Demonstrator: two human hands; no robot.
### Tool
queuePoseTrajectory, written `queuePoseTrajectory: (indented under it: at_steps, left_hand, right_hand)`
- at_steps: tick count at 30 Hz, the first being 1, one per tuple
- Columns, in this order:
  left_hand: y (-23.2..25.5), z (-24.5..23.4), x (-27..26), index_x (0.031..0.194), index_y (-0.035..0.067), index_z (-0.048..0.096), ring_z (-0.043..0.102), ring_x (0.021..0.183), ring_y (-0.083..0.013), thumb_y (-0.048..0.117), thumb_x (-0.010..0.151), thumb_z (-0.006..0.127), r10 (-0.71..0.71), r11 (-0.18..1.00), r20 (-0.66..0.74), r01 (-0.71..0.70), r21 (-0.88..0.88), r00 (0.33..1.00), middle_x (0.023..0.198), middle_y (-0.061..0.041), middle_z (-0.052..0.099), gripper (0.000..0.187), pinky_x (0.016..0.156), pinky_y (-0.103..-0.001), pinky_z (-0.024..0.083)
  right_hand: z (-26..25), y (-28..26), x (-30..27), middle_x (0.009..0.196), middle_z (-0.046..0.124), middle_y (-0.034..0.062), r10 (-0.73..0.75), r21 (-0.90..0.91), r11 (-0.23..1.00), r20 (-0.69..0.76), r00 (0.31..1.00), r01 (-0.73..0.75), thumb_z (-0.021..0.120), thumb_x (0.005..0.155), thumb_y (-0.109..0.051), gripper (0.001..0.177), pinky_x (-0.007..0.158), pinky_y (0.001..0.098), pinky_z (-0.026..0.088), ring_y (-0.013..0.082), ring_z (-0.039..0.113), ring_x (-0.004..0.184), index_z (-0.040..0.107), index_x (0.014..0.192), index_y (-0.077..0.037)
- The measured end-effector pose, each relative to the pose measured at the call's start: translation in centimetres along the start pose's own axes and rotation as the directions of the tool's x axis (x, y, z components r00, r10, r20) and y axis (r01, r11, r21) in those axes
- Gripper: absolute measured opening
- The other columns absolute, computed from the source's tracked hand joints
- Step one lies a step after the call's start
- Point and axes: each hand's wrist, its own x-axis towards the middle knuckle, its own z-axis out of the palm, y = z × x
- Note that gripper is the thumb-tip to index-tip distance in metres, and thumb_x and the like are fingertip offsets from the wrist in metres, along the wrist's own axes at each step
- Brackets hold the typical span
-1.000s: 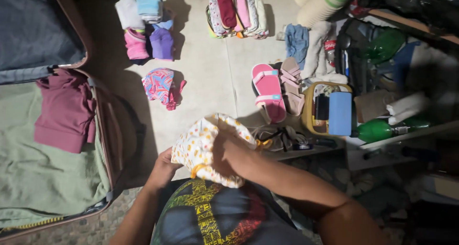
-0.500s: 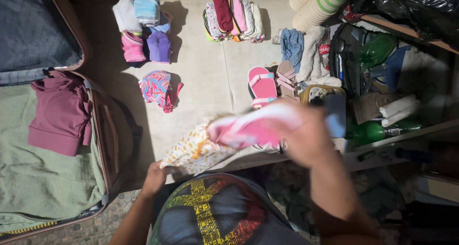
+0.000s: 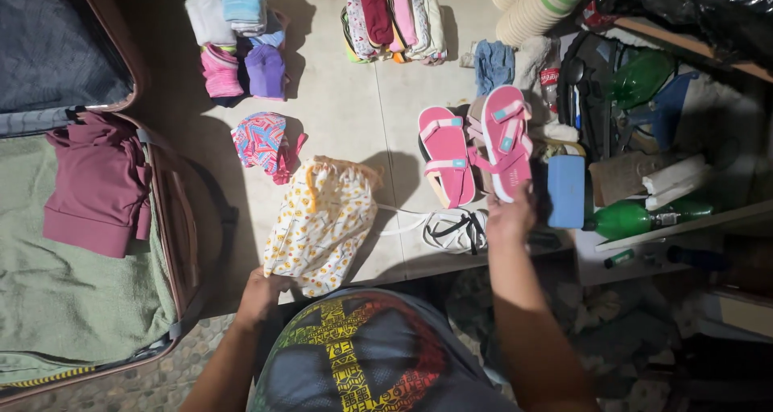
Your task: The person packs various items of clothing, including shirts and small garments, into a suitcase by hand. The person transfers folded items from a floor area into different compartments of the suitcase, at one point using a small patterned pouch to contain smaller pieces.
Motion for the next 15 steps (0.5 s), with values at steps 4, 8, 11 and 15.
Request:
queuePoseTrajectory:
  at_steps: [4,8,11,15]
  left_hand:
    - [-1.3,0.0,0.9,0.100,-0.010,0.073,0.072,0.077,-0.0282,-0.007,0.077,0.056,0.025,0.938,0.053,-0.005,-0.346,0.998,0.092,-0.018,0.077,0.029,0.070,-0.041,0.057]
    - [0.5,1.4,0.5,0.136,-0.002,0.056,0.068,0.117,-0.0300,-0.005,0.082,0.048,-0.007,0.796,-0.061,-0.031,-0.604,0.998,0.132,-0.017,0.067,0.054,0.100,-0.045,0.053]
    - [3.5,2.2,0.0,0.144,0.002,0.050,0.067,0.121,-0.0266,0.004,0.092,0.052,-0.039,0.715,-0.106,-0.046,-0.698,0.994,0.140,-0.014,0.062,0.052,0.103,-0.043,0.052]
    - [2.5,1.4,-0.7,0.153,0.002,0.054,0.063,0.095,-0.0283,0.014,0.109,0.061,0.127,0.704,-0.043,-0.121,-0.700,0.991,0.136,-0.021,0.065,0.046,0.060,-0.038,0.043]
  right_hand:
    - [-1.6,3.3,1.9,0.115,0.068,0.0079,-0.005,-0.103,0.995,0.004,1.000,0.005,0.062,0.104,-0.035,0.031,0.072,0.0349,0.055,0.0234,0.067,0.091,0.056,0.125,-0.014]
    - [-2.3,5.0,2.9,0.120,0.065,0.0070,-0.050,-0.413,0.911,-0.101,0.994,0.004,0.071,0.098,-0.029,0.039,0.073,0.0344,0.055,0.0222,0.063,0.099,0.057,0.130,-0.011]
    - [-3.4,6.4,3.9,0.126,0.064,0.0059,-0.204,-0.548,0.816,0.024,0.979,0.184,0.076,0.095,-0.022,0.045,0.087,0.0332,0.053,0.0183,0.063,0.110,0.054,0.132,-0.006]
    - [-0.5,4.5,-2.2,0.136,0.054,0.0029,-0.248,-0.541,0.773,0.221,0.943,0.330,0.076,0.094,-0.012,0.061,0.102,0.0271,0.042,0.0122,0.054,0.120,0.038,0.142,-0.009]
